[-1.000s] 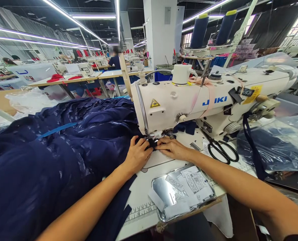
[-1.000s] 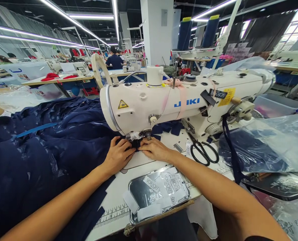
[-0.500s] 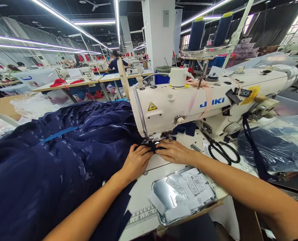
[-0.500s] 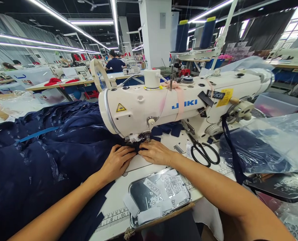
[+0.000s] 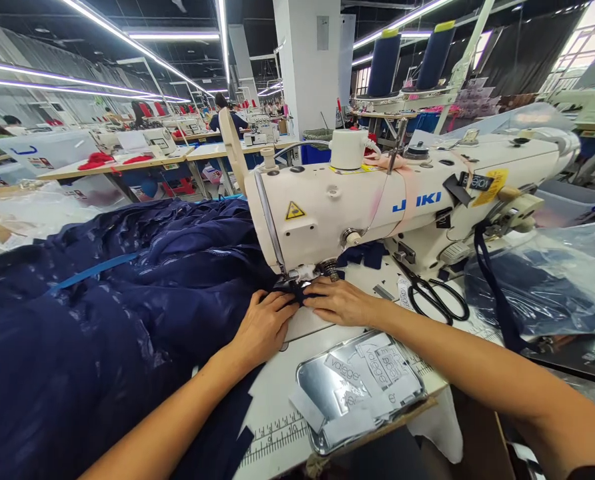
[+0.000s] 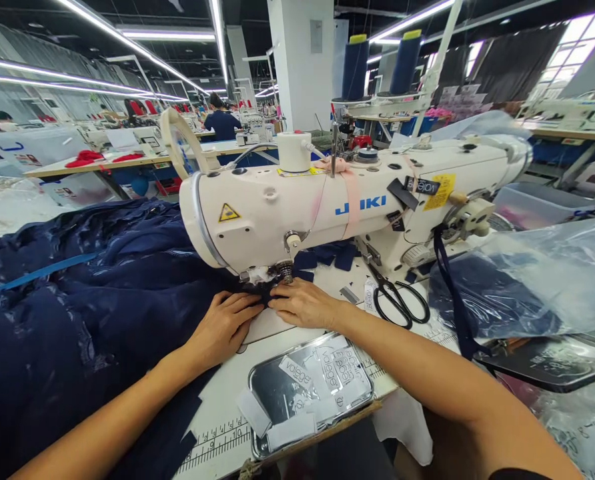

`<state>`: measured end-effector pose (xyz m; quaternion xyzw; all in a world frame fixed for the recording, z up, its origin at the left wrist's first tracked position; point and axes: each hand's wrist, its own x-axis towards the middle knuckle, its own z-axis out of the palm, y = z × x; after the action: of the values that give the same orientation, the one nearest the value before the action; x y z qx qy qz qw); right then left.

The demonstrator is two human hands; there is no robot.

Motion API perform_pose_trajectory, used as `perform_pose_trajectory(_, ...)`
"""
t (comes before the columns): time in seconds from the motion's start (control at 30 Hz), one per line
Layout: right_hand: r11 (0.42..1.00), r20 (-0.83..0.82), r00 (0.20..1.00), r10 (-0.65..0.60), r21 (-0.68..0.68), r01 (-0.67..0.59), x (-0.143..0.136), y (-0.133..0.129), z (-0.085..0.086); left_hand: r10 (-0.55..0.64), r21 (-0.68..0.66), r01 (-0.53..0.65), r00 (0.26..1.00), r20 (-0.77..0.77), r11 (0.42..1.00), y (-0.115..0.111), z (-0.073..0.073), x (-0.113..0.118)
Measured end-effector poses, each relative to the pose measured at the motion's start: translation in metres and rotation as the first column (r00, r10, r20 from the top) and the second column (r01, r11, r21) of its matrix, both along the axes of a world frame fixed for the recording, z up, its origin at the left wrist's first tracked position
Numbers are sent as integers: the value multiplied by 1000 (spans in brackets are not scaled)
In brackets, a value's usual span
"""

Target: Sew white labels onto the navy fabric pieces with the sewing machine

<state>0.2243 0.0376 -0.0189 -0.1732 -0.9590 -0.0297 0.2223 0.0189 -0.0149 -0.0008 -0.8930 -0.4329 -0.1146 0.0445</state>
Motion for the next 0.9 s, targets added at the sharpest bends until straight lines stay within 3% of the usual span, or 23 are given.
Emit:
perform_pose_trajectory(0.33, 996, 21, 997, -72, 46, 71, -7, -3, 1, 12, -59, -12, 1000, -3, 998, 11, 4, -6)
perform_pose_trajectory(0.5, 993, 41, 993, -115, -5, 115, -8, -2, 1, 24, -66, -23, 1000, 14, 998, 18, 4, -9)
perform_pose_trajectory(0.73, 978, 79, 985, -153, -128, 163, -5, 1, 3, 25, -9, -25, 1000, 6, 1000, 27, 3, -10)
perform_pose_trajectory(0.9, 974, 59, 980, -192, -107, 197, -7, 4, -1, 43, 58, -43, 999, -3, 997, 26, 0, -9)
